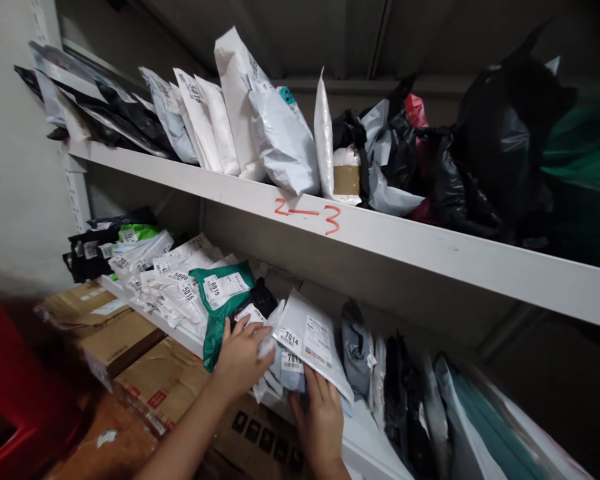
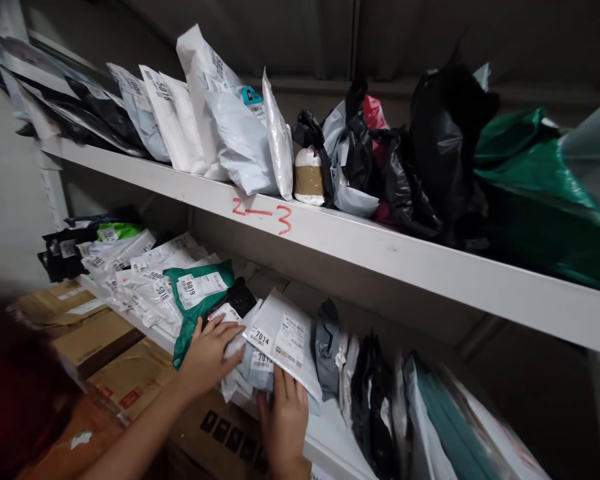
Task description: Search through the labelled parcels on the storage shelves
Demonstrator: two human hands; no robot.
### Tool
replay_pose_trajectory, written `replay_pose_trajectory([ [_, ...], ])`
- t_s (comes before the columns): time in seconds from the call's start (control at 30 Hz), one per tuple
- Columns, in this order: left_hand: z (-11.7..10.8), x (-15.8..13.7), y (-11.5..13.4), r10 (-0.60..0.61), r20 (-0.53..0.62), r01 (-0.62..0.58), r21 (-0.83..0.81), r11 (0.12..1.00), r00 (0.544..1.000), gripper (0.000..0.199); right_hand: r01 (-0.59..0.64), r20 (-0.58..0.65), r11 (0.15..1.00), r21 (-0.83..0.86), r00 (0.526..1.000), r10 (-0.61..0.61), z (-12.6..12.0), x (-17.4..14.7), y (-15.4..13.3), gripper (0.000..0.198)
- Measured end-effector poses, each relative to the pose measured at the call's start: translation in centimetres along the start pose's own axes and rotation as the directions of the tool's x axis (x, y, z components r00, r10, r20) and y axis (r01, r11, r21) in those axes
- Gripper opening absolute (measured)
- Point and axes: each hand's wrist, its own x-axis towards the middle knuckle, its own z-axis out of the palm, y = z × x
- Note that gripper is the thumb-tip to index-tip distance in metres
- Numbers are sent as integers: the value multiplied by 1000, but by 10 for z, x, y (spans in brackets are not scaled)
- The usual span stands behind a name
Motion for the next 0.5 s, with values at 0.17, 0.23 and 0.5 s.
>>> replay_pose_trajectory([
  [0.17,5,3,-5,-97,-265,110,35,993,959,34,5,-13,1000,24,1000,-4,-4,12,1,33],
  [0.23,6,-2,2,50,-343,5,157,988,938,30,9,-43,997,72,999,-6,-7,17,1,29],
  [0.5,9,-27,33,108,-169,-40,361,932,980,30,-104,-189,956,276,969,160,-19,17,-5,21],
])
